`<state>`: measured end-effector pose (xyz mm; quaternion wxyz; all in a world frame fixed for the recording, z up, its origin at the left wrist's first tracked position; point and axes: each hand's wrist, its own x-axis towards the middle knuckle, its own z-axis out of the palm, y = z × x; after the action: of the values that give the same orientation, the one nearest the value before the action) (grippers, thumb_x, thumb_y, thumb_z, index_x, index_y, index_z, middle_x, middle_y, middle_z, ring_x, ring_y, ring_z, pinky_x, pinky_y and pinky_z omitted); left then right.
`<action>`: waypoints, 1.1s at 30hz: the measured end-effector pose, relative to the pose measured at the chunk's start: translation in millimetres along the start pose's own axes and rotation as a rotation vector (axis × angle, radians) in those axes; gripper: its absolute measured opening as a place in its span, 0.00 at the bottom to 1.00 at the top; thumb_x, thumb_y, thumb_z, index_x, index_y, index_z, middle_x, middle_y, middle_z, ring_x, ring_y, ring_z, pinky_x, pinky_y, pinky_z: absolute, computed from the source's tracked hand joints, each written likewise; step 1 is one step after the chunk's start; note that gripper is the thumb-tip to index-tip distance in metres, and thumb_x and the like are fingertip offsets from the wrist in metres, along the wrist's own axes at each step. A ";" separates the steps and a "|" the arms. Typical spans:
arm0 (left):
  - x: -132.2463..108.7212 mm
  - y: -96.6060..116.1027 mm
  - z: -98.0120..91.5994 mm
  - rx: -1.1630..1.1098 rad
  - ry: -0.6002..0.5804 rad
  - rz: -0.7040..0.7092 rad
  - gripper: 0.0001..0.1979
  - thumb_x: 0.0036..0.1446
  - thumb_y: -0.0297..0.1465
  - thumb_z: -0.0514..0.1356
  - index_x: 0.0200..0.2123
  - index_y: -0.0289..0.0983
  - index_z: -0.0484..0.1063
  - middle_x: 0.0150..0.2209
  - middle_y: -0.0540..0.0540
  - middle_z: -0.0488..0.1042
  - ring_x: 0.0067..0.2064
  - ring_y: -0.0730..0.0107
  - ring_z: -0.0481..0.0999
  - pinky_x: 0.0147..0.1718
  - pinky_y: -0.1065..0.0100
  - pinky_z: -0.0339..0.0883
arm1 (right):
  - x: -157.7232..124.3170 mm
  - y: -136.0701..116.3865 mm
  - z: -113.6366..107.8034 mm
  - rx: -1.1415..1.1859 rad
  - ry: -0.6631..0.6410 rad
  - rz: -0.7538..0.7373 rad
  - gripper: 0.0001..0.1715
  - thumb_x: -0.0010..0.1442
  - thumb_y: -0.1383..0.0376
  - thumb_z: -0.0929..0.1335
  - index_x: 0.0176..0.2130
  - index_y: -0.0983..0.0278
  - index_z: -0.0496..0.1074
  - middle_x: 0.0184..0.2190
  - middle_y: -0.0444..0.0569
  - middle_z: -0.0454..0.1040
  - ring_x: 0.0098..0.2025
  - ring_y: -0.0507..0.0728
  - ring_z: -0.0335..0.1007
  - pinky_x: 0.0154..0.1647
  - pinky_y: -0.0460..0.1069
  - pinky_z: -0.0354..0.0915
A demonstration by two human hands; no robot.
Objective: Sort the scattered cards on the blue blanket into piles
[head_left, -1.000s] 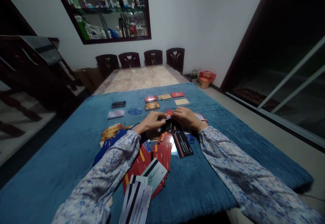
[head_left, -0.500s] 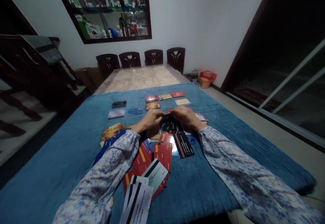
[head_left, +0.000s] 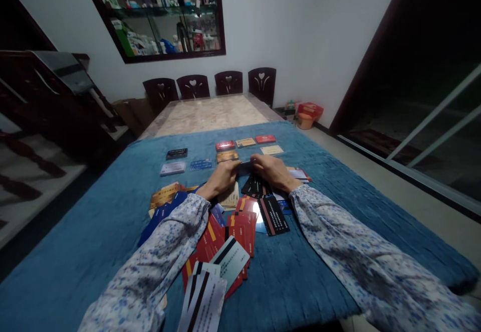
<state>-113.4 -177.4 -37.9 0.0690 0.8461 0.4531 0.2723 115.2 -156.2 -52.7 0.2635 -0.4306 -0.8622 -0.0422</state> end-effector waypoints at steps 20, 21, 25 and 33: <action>-3.8 1.8 4.8 0.045 0.011 -0.075 0.23 0.59 0.20 0.54 0.58 0.35 0.68 0.50 0.36 0.80 0.51 0.57 0.80 0.53 0.60 0.72 | 2.8 1.1 13.1 -0.045 0.010 -0.062 0.26 0.64 0.70 0.67 0.61 0.65 0.68 0.45 0.57 0.77 0.45 0.62 0.71 0.46 0.52 0.65; -3.4 0.8 5.4 0.040 0.018 -0.070 0.22 0.59 0.20 0.54 0.57 0.35 0.68 0.50 0.37 0.80 0.51 0.57 0.80 0.54 0.60 0.71 | 3.4 1.9 14.0 -0.041 0.020 -0.076 0.26 0.64 0.70 0.68 0.61 0.65 0.68 0.44 0.57 0.76 0.45 0.62 0.70 0.46 0.52 0.65; -2.0 -5.0 9.3 0.030 0.050 -0.044 0.22 0.58 0.20 0.55 0.56 0.35 0.69 0.52 0.37 0.78 0.54 0.57 0.78 0.56 0.58 0.71 | 5.9 6.3 18.0 -0.026 0.069 -0.119 0.26 0.63 0.70 0.69 0.60 0.64 0.68 0.44 0.57 0.75 0.45 0.62 0.69 0.46 0.53 0.65; -3.0 -10.8 11.8 -0.004 0.042 -0.031 0.29 0.56 0.25 0.62 0.62 0.35 0.65 0.57 0.34 0.73 0.60 0.51 0.73 0.59 0.51 0.70 | 9.3 11.2 19.4 -0.025 0.076 -0.151 0.31 0.60 0.68 0.74 0.61 0.66 0.69 0.45 0.58 0.74 0.45 0.64 0.68 0.47 0.56 0.65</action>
<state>-116.4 -171.9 -52.9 0.0651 0.8327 0.4672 0.2899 111.1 -136.6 -66.5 0.2868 -0.3658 -0.8809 -0.0890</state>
